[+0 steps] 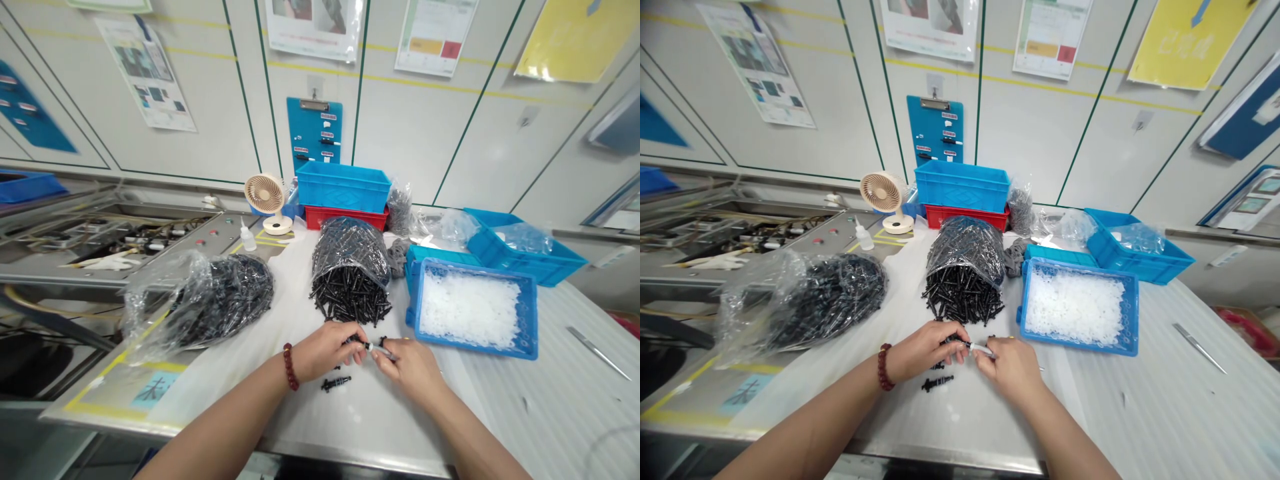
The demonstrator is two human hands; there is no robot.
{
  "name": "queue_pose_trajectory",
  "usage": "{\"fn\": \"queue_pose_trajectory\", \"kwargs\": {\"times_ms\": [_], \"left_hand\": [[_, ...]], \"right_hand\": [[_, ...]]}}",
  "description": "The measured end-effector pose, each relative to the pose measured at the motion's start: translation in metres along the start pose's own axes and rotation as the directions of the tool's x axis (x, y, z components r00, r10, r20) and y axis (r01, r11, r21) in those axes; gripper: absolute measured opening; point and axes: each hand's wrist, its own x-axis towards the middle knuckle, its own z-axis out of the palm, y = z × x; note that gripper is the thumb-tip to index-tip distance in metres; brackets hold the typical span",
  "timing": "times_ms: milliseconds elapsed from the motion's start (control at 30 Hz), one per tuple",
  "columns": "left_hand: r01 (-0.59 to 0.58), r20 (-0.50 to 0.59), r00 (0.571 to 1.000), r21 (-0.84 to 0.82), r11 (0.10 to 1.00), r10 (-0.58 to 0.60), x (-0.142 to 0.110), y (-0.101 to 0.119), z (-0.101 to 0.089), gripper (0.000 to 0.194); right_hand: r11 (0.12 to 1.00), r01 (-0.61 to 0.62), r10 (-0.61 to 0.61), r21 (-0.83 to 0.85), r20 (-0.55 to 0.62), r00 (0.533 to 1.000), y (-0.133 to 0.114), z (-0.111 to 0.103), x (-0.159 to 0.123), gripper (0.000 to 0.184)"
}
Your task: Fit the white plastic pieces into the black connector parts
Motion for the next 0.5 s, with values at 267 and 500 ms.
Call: {"fn": "queue_pose_trajectory", "kwargs": {"times_ms": [267, 500], "left_hand": [[-0.006, -0.008, 1.000, 0.007, 1.000, 0.006, 0.0025, -0.0020, 0.0006, 0.012], [-0.008, -0.004, 1.000, -0.023, 1.000, 0.008, 0.0012, -0.0016, 0.0011, 0.012]], "right_hand": [[0.993, 0.080, -0.079, 0.090, -0.024, 0.997, 0.0003, 0.0034, 0.0009, 0.027], [0.989, 0.100, -0.096, 0.109, -0.041, 0.995, -0.0004, 0.0036, 0.0002, 0.024]]}}
